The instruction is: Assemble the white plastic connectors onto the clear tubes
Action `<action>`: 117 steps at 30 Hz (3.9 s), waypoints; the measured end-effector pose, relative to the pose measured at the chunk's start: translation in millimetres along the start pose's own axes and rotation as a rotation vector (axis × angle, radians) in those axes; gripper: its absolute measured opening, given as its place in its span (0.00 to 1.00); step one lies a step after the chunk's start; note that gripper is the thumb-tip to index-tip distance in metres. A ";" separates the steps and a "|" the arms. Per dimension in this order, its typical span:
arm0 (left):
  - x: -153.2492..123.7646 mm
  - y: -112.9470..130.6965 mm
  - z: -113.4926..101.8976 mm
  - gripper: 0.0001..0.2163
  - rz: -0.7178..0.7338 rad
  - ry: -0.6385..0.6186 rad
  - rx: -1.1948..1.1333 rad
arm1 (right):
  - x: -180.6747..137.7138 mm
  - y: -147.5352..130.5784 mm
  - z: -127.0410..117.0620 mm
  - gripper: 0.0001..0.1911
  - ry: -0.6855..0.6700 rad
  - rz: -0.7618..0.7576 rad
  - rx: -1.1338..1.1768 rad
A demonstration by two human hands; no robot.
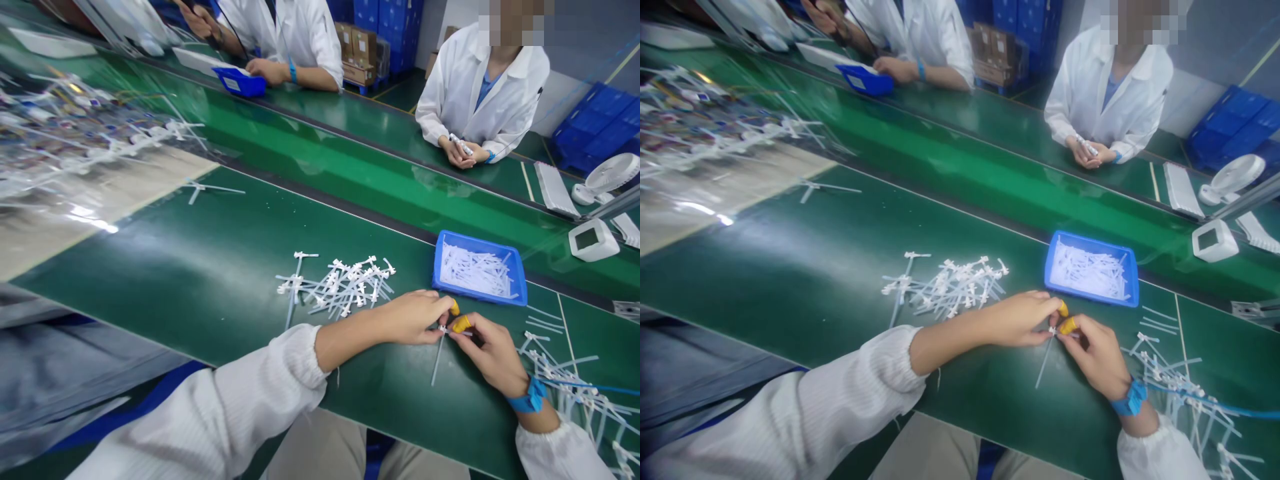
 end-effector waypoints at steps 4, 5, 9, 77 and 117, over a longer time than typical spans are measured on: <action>0.5 0.4 0.1 0.11 0.000 0.006 0.013 | -2.8 -1.9 4.3 0.07 0.036 -0.016 -0.058; 0.6 0.0 0.5 0.11 0.005 0.005 0.016 | -3.6 -2.8 5.7 0.07 0.045 -0.020 -0.072; 0.7 -1.7 2.0 0.11 -0.002 0.006 0.026 | -6.6 -6.8 10.6 0.05 0.088 -0.030 -0.102; -3.1 -0.5 0.8 0.06 -0.012 0.180 0.042 | 2.6 -7.9 -1.4 0.14 0.181 -0.013 -0.060; -0.9 -1.1 4.3 0.10 -0.100 0.074 -0.002 | 5.6 -2.8 3.1 0.04 0.079 -0.097 -0.046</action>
Point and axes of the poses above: each hand's wrist, its own x-axis towards the middle knuckle, its own z-axis out of the palm, y = z × x, the point moved 1 cm from there along x, towards the middle knuckle, and after that the axes turned 11 degrees about y, right-handed, at the moved point
